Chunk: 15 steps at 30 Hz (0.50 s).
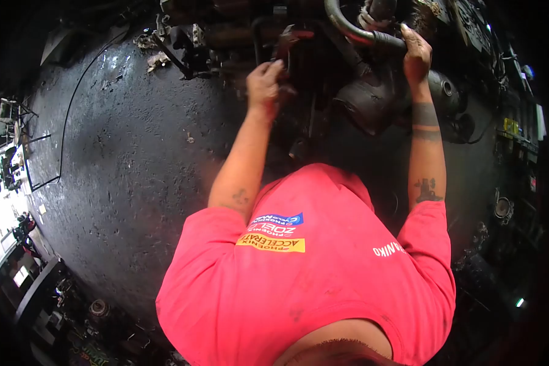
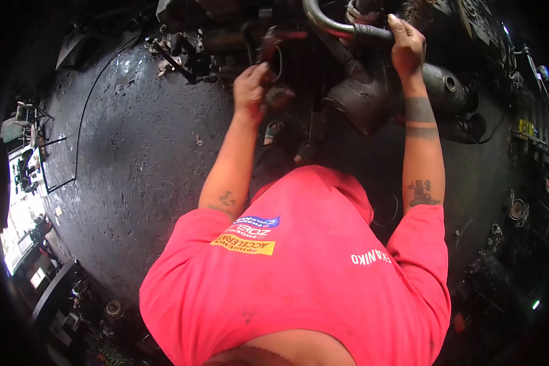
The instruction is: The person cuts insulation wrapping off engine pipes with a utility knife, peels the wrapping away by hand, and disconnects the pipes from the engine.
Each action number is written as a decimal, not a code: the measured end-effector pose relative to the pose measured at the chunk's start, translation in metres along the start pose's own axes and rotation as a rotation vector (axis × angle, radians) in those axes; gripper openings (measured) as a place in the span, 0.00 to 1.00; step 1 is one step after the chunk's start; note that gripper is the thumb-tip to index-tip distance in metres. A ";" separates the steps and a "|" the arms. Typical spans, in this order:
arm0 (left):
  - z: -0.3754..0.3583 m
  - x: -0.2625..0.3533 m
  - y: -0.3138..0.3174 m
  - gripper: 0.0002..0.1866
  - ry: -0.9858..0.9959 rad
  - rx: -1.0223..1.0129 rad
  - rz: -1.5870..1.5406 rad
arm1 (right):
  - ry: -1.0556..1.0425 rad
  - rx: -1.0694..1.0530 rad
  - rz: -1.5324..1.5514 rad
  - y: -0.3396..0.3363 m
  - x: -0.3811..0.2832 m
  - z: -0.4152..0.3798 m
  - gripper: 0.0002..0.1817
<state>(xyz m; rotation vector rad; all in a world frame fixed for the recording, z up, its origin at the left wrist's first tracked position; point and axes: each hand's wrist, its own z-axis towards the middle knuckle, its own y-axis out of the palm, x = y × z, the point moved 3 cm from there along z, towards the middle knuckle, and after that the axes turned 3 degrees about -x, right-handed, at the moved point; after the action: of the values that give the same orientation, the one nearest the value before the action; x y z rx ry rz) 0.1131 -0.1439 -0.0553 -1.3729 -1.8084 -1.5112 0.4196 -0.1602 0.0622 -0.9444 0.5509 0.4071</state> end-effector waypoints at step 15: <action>0.000 0.088 -0.330 0.15 -0.106 0.692 0.304 | 0.212 -0.332 0.090 -0.003 0.017 0.023 0.18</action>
<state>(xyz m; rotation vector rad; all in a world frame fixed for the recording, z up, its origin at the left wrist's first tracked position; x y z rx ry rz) -0.2089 -0.0837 -0.1501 -1.2928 -1.8257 -0.5757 0.4409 -0.1409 0.0645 -1.2947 0.7348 0.4918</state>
